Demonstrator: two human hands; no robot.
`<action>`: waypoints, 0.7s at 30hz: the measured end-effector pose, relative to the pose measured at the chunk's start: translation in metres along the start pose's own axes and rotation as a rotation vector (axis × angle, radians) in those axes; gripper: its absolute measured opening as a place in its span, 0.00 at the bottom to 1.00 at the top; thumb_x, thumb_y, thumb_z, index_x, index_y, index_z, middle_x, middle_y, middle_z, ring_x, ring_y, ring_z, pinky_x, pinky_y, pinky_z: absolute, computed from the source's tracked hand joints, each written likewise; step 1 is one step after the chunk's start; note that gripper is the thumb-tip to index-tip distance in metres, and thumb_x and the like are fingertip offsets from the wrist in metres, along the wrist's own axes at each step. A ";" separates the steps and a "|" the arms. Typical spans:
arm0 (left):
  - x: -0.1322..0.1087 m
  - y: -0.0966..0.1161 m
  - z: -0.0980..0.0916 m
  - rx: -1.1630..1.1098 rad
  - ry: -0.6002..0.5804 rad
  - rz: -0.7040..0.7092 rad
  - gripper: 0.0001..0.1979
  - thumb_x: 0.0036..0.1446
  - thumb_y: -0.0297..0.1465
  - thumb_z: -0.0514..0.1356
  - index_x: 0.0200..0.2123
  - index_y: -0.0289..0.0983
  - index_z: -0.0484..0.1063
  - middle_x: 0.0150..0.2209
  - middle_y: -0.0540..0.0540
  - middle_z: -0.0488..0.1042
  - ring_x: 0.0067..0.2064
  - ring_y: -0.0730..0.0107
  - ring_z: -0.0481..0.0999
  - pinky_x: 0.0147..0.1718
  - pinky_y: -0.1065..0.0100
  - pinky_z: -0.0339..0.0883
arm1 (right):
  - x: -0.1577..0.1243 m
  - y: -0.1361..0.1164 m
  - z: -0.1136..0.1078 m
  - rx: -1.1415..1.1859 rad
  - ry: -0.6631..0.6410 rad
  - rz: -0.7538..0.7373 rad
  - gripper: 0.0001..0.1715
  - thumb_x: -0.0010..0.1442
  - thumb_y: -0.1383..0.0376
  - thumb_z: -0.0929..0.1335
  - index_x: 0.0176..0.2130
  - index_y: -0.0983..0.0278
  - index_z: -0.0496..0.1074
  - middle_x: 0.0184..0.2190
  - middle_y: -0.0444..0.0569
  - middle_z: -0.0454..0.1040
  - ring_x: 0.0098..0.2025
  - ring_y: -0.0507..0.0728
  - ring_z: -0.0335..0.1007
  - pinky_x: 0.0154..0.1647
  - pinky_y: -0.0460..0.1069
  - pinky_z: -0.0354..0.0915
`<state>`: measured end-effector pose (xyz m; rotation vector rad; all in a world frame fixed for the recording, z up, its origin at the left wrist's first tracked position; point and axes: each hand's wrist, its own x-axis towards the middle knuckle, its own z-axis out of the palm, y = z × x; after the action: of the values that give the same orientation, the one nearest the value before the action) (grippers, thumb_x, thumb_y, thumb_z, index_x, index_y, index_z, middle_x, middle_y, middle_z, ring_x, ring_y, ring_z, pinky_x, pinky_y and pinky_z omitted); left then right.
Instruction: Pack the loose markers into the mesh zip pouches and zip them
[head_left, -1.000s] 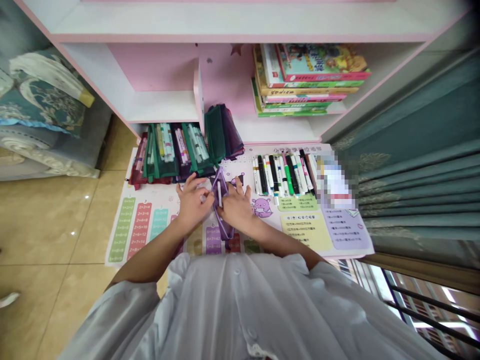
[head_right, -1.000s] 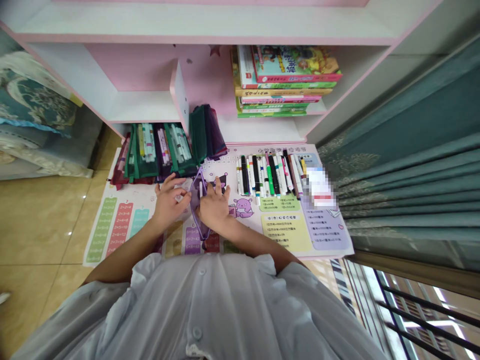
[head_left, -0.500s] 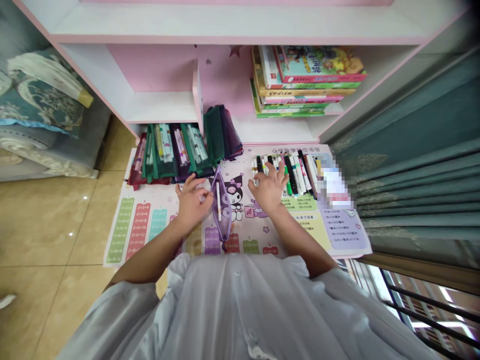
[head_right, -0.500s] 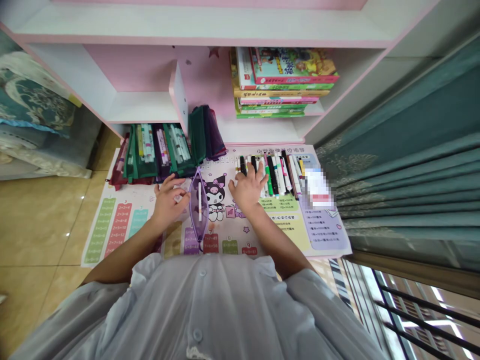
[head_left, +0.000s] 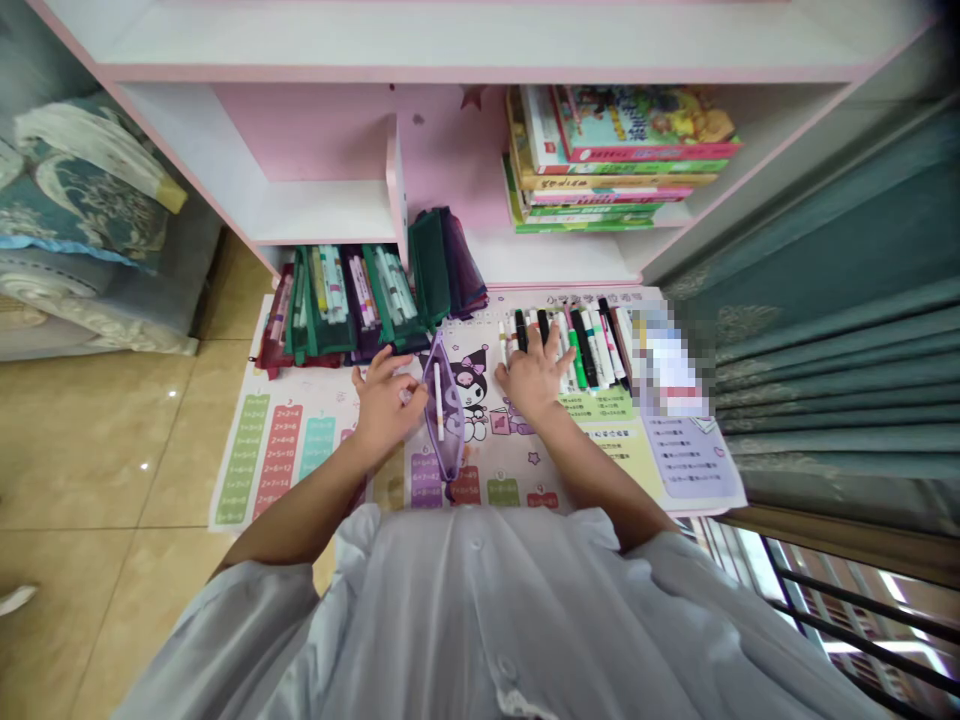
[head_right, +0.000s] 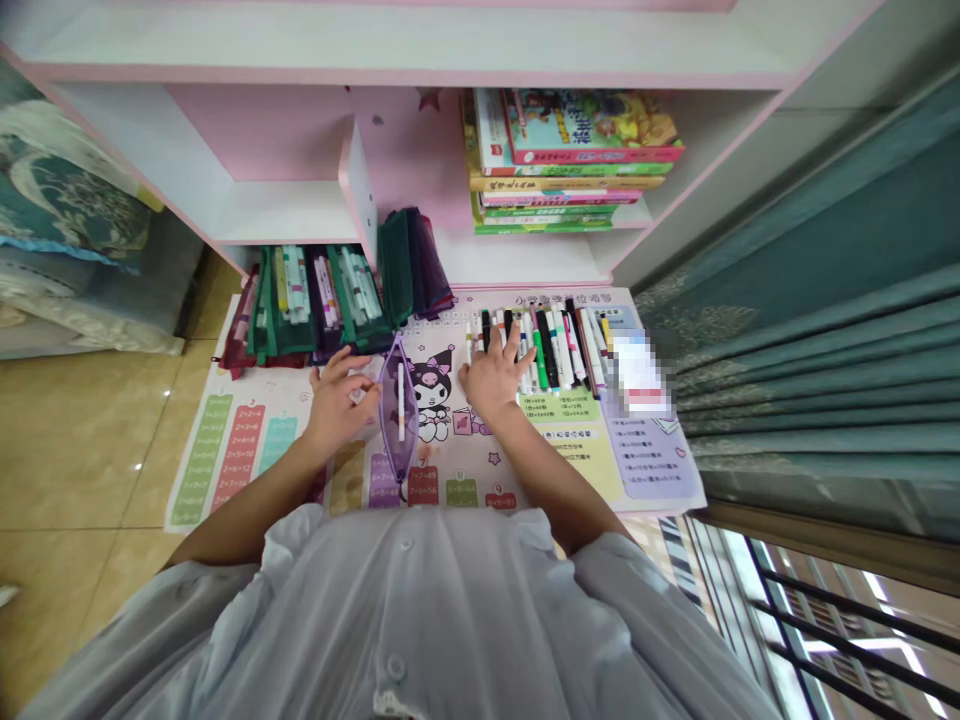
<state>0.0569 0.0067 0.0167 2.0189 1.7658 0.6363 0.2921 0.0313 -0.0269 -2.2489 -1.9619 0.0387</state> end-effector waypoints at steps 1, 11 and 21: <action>0.000 -0.001 0.001 -0.003 0.005 0.001 0.12 0.57 0.34 0.58 0.22 0.40 0.73 0.54 0.46 0.77 0.67 0.46 0.62 0.63 0.34 0.44 | 0.000 -0.001 -0.001 0.005 -0.021 0.001 0.14 0.57 0.64 0.68 0.37 0.70 0.80 0.69 0.62 0.56 0.73 0.79 0.35 0.63 0.82 0.41; 0.001 -0.002 0.002 -0.010 0.004 0.008 0.11 0.56 0.34 0.59 0.23 0.40 0.74 0.54 0.46 0.77 0.67 0.45 0.62 0.62 0.32 0.44 | -0.031 -0.021 -0.044 0.384 0.127 -0.117 0.12 0.52 0.63 0.68 0.20 0.64 0.72 0.65 0.58 0.64 0.73 0.77 0.40 0.63 0.79 0.45; 0.000 0.000 -0.002 0.002 -0.001 0.018 0.11 0.57 0.33 0.58 0.22 0.39 0.73 0.54 0.45 0.77 0.67 0.45 0.61 0.62 0.33 0.44 | -0.067 -0.062 -0.064 0.373 -0.140 -0.310 0.09 0.52 0.64 0.69 0.24 0.65 0.76 0.67 0.59 0.61 0.73 0.76 0.39 0.64 0.77 0.45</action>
<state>0.0561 0.0066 0.0183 2.0379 1.7503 0.6393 0.2293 -0.0335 0.0394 -1.7361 -2.1382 0.4927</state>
